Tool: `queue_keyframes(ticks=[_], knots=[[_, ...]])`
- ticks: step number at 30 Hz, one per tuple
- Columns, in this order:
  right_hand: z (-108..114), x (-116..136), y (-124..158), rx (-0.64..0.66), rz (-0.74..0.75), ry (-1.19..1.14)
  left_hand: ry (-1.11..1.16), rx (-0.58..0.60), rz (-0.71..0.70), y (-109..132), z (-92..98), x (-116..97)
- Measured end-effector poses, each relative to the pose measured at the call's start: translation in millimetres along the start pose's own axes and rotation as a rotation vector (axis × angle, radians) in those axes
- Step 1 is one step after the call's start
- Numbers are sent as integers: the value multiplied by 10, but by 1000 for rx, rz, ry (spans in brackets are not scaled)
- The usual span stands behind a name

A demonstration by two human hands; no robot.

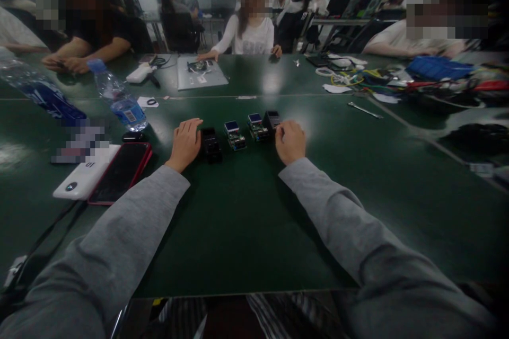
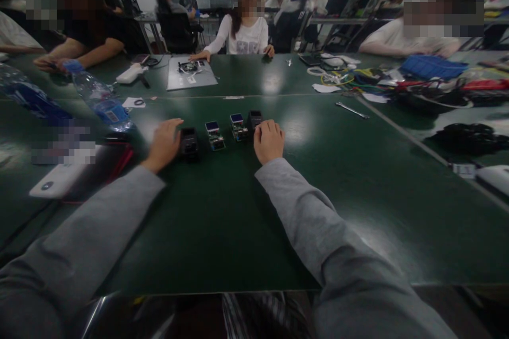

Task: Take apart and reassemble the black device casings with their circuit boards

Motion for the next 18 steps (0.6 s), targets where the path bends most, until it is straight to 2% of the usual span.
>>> queue_keyframes(ticks=[2,4,8,10,12,15,18], knots=[[22,0,-3,-14,-2,6,0,47,-12,6,-47,-18],[32,2,-3,-23,1,4,14,37,-7,-1,-12,-42],[42,6,-2,-40,6,-18,103,-174,3,-9,299,-132],[46,2,-2,-49,2,-38,153,-195,-82,8,388,-268],[46,-2,-2,-54,-3,-50,180,-131,-193,34,383,-434],[48,-3,-3,-62,-1,-58,176,49,-357,93,251,-675],[54,1,-3,-77,12,-67,137,155,-419,123,110,-751]])
Point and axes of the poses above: each hand's wrist, its own y-axis away from the middle knuckle, its own z-axis out of the back of the hand, x = y × z, the point moved 9 cm from there along -y, towards the middle knuckle, and after that the axes turned 5 degrees about -x, right-handed, at the moved point
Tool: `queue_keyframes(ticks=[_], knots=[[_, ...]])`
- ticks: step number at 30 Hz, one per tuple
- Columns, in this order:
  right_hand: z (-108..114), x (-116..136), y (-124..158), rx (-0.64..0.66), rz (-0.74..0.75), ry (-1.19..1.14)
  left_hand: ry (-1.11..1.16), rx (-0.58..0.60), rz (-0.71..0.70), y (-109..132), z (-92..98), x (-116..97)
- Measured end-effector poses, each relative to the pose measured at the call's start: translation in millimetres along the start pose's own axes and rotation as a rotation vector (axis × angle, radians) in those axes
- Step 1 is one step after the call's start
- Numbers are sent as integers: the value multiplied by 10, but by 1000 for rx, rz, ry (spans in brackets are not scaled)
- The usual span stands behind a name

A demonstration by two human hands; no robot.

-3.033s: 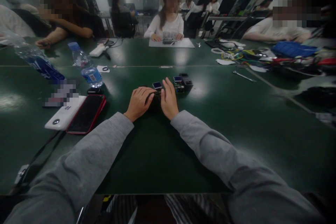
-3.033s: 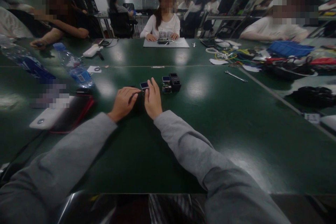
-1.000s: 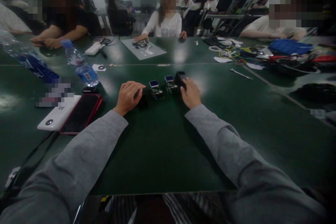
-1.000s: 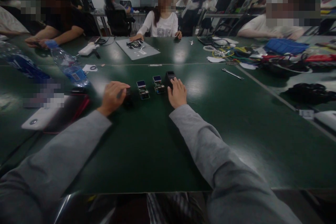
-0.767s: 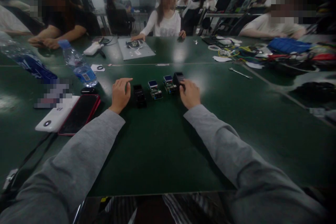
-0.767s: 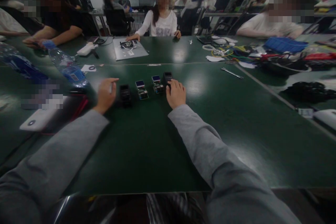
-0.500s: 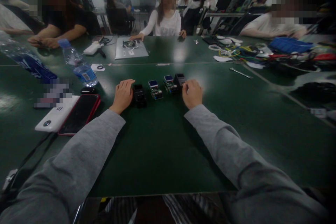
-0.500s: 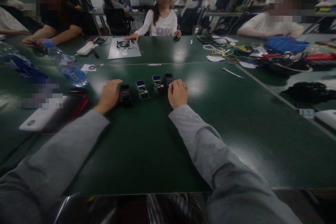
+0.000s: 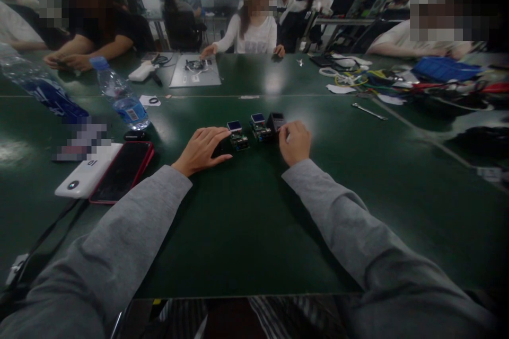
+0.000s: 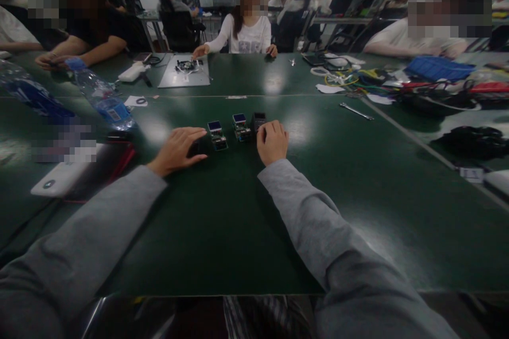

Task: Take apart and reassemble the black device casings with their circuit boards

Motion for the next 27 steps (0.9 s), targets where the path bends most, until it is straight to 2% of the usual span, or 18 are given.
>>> queue_keyframes(ticks=[4,7,10,14,17,20,27], knots=[[3,-6,-1,-20,12,-10,-58,-39,103,22,-55,208],[-4,-6,-2,-21,21,-20,-108,-110,176,56,-10,328],[-2,-2,-2,-27,27,-19,-126,-144,135,35,49,185],[0,10,-1,-30,35,-17,-114,-19,-28,-70,-43,-270],[-5,18,0,-19,35,-26,-150,37,-47,-145,-120,-439],[-16,20,1,-2,28,-44,-168,32,-11,-190,-146,-421],[-3,30,-2,2,37,-41,-111,-11,114,-163,-97,-196]])
Point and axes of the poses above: each hand's wrist, its own y-axis away from the middle knuckle, its own z-axis out of the back of the hand, x = y × z, the point moved 9 cm from there along -y, towards the middle knuckle, and after that the axes turned 5 degrees about -x, right-handed, at the moved point
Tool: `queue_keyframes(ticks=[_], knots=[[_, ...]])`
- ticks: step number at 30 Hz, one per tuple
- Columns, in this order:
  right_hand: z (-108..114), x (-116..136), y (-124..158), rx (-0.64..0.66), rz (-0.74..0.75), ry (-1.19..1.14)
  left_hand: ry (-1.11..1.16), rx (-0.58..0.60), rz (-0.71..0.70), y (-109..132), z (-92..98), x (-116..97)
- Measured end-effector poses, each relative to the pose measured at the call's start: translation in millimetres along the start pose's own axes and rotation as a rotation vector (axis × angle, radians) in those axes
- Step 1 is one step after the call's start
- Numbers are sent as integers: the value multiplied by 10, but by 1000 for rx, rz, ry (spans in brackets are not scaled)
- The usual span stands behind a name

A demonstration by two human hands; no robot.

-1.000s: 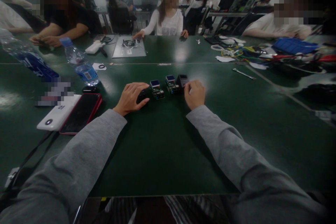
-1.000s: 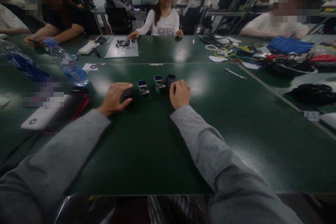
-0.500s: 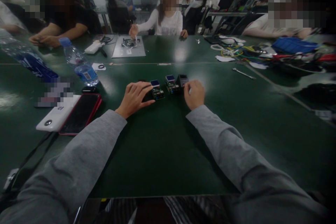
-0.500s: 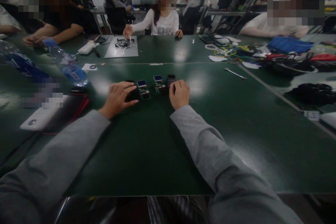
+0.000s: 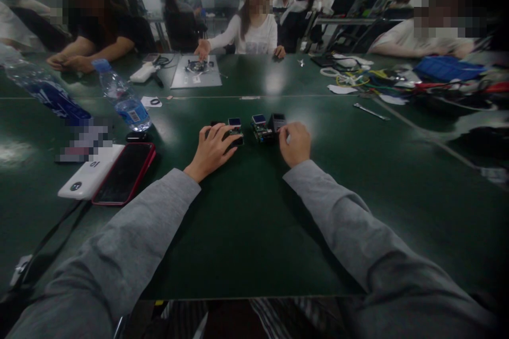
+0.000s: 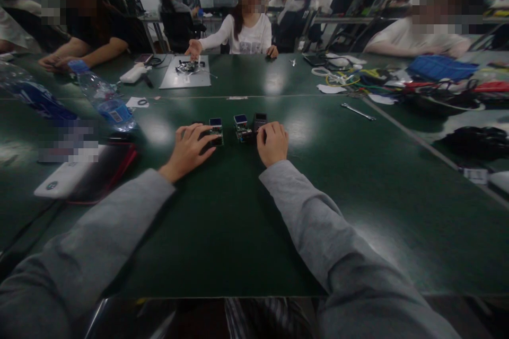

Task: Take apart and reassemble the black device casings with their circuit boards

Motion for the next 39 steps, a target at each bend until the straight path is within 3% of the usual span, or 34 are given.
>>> queue_keyframes(ticks=[5,7,12,19,29,39], knots=[[-13,-11,-2,17,-7,4,32,-74,82,71,93,186],[-23,-16,0,20,-9,-2,54,-51,55,97,69,215],[-13,-15,2,-4,-3,-16,71,31,-4,133,-59,241],[-1,1,-1,-12,8,0,70,45,12,152,-155,267],[3,-4,1,-7,13,1,72,-52,86,97,-16,374],[-14,-19,1,-32,22,-47,120,8,40,102,-110,394]])
Point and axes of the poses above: each hand's wrist, its own y-axis away from the middle knuckle, its own z-axis out of the back of the hand, x = y × z, the point moved 9 cm from there along -y, towards the middle knuckle, and after that the axes turned 5 degrees about -x, right-handed, at the moved point
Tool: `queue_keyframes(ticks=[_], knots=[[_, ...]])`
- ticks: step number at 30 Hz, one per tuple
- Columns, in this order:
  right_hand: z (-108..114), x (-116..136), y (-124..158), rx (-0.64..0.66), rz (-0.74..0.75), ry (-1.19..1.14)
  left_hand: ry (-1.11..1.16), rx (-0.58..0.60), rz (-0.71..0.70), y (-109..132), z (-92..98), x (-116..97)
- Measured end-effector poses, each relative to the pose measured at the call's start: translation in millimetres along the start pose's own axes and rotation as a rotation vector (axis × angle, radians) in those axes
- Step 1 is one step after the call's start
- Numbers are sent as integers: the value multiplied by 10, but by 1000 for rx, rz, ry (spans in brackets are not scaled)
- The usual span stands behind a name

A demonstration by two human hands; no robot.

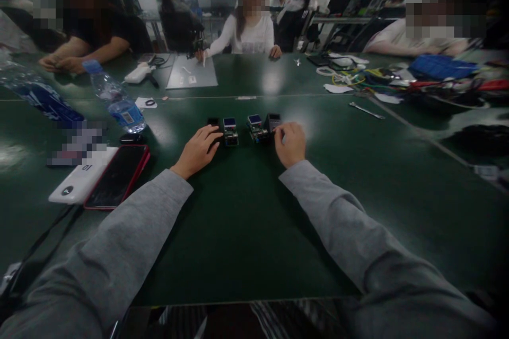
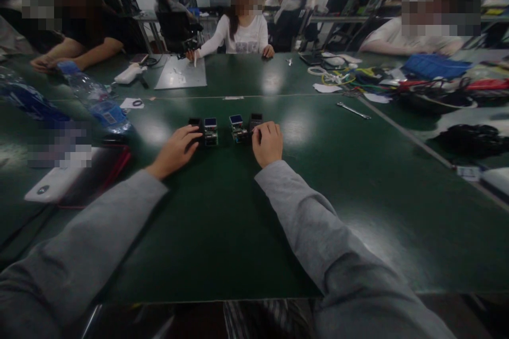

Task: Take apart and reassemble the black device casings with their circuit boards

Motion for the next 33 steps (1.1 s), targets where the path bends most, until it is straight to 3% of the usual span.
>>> queue_keyframes(ticks=[8,14,18,24,33], knots=[[32,1,-2,-23,-10,-8,-57,-24,90,-22,75,40],[64,28,-5,-38,8,-17,-161,-109,293,57,247,518],[-48,-22,22,34,-20,-8,-254,-16,414,181,166,812],[-155,-95,45,114,-56,-23,-251,209,402,238,-91,867],[-108,-122,12,55,-65,-92,-244,219,396,227,-93,886]])
Point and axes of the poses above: each hand's wrist, its own y-axis away from the middle knuckle, its own z-axis out of the back of the hand, x = y × z, the point moved 9 cm from there along -y, towards the middle knuckle, and after that the axes turned 5 degrees about -x, right-handed, at the moved point
